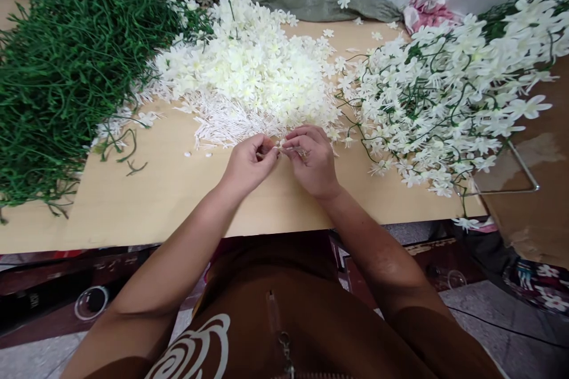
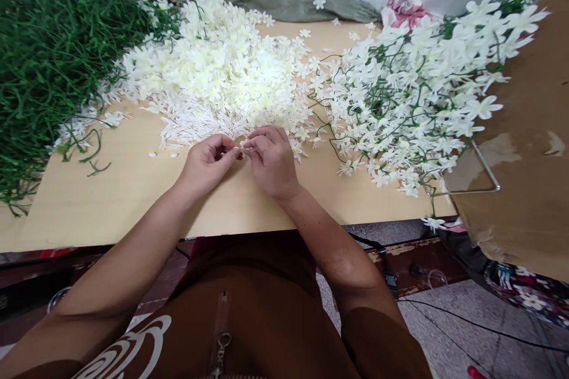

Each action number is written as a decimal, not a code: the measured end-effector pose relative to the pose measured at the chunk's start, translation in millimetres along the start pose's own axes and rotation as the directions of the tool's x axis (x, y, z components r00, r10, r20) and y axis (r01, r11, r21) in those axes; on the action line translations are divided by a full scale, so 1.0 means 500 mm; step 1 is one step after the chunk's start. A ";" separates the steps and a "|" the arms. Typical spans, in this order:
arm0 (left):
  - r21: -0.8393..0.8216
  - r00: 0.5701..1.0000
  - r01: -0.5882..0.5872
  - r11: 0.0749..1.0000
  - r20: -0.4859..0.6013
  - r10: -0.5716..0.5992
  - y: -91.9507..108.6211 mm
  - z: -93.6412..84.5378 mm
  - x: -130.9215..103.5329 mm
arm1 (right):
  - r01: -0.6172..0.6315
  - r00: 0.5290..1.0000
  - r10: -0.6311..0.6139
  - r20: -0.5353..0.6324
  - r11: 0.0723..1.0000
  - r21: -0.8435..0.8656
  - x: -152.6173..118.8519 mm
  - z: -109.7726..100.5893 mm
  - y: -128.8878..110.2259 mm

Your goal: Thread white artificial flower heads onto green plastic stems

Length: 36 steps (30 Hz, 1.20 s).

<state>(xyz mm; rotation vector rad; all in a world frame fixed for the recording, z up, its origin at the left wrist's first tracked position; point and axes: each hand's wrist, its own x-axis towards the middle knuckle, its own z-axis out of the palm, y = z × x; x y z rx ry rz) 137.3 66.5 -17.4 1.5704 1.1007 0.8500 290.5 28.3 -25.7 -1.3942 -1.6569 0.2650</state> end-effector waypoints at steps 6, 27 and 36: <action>-0.266 0.993 0.111 0.957 0.059 -0.099 0.022 -0.002 0.004 | -0.188 0.977 0.209 -0.033 0.930 0.315 -0.003 0.006 0.013; -0.182 0.993 0.013 0.983 0.114 0.008 0.003 -0.007 0.006 | -0.325 0.941 0.325 0.089 0.809 0.490 0.002 -0.021 0.008; -0.040 0.962 -0.058 0.998 0.266 0.066 0.009 -0.011 0.001 | -0.438 0.893 0.266 0.364 0.702 0.561 0.004 -0.019 -0.010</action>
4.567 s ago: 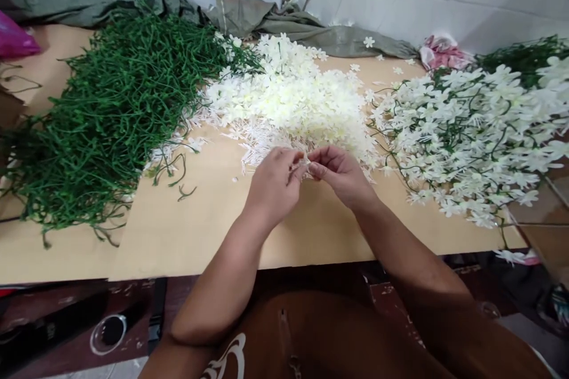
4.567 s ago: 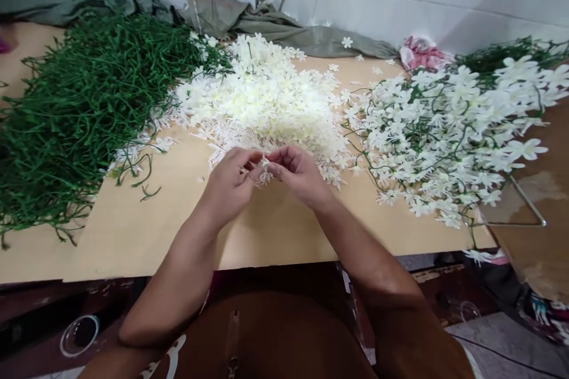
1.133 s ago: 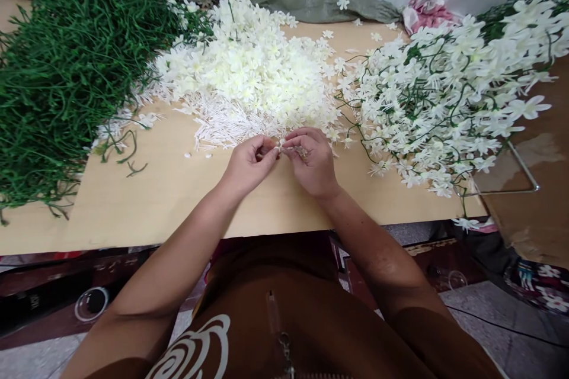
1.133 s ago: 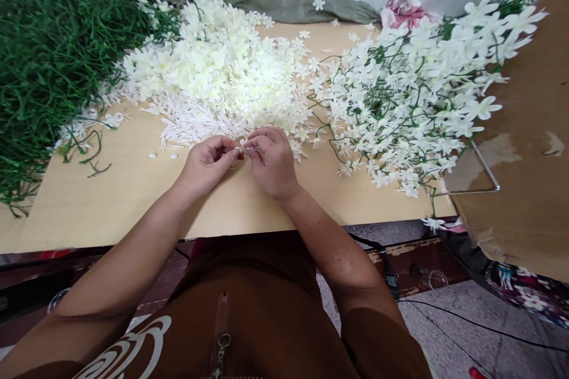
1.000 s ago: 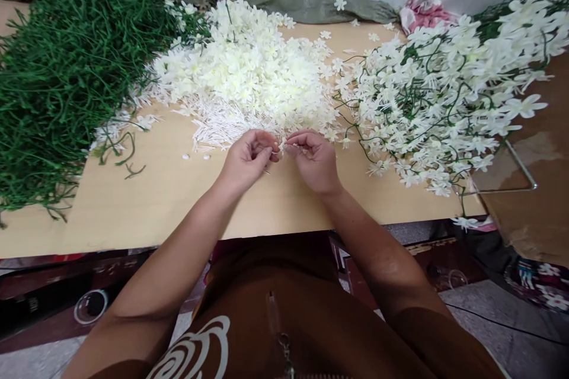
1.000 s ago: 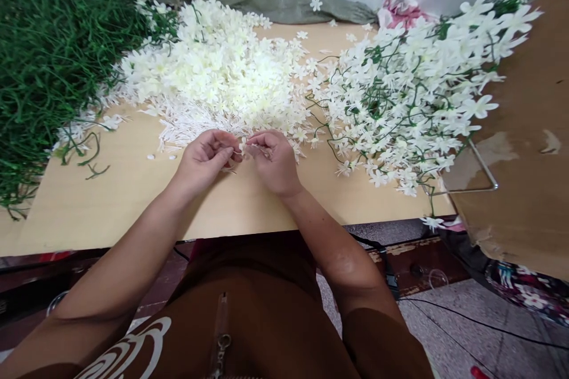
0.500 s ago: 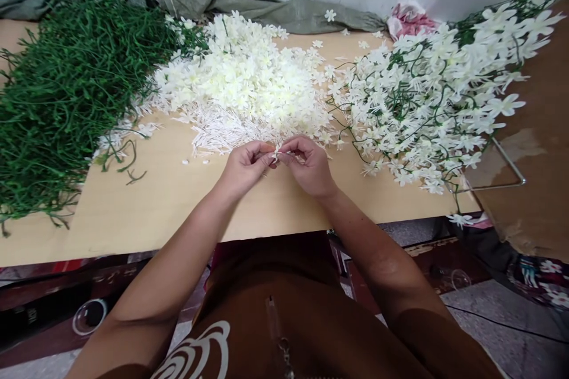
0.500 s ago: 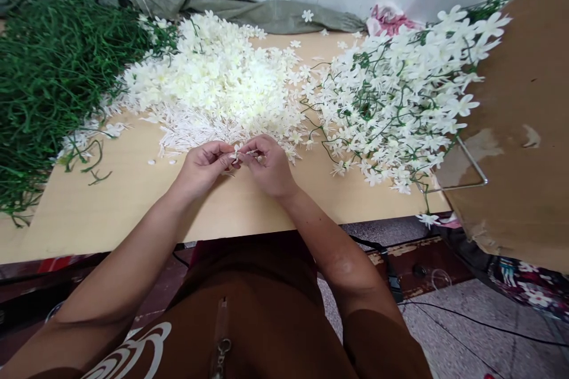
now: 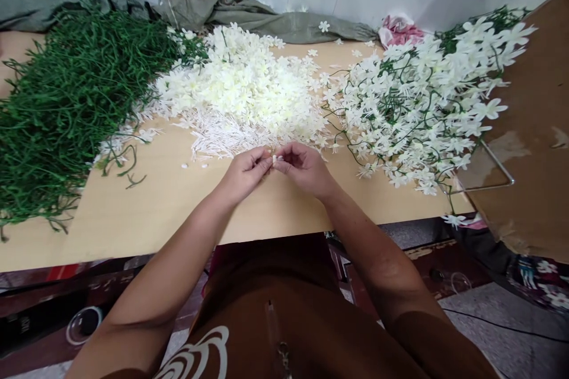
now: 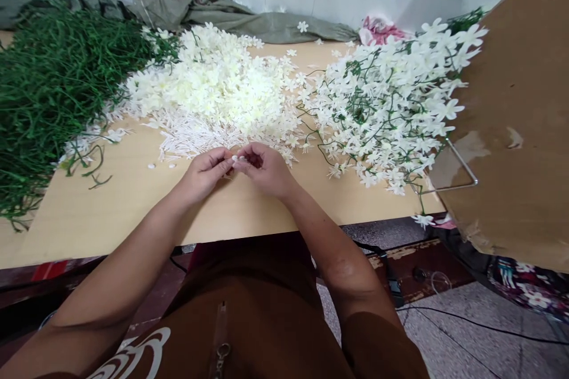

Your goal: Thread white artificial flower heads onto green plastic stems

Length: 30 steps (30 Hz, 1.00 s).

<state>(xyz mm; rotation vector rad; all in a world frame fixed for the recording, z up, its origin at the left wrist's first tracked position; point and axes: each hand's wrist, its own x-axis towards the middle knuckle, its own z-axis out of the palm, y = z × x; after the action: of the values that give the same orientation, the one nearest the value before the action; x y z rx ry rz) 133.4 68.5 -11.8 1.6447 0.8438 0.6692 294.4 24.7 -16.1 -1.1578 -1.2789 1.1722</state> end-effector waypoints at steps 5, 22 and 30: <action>-0.067 0.997 0.072 0.995 0.017 -0.071 0.002 0.006 0.011 | -0.046 0.999 0.046 -0.022 0.999 0.024 -0.010 0.000 0.015; 0.669 0.966 0.024 0.743 -0.207 0.155 0.031 -0.016 0.122 | 0.156 0.907 -0.262 -0.330 0.936 -0.314 -0.028 -0.085 0.025; 0.718 0.753 0.449 0.532 -0.625 0.208 0.025 -0.266 0.080 | 0.185 0.906 -0.325 -0.272 0.881 -0.435 -0.038 -0.101 0.031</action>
<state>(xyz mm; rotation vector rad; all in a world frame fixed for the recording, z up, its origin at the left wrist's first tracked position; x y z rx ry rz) 54.0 175.1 30.4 2.1869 2.0750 0.7954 345.6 8.4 -31.7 -1.3621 -1.3855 0.4905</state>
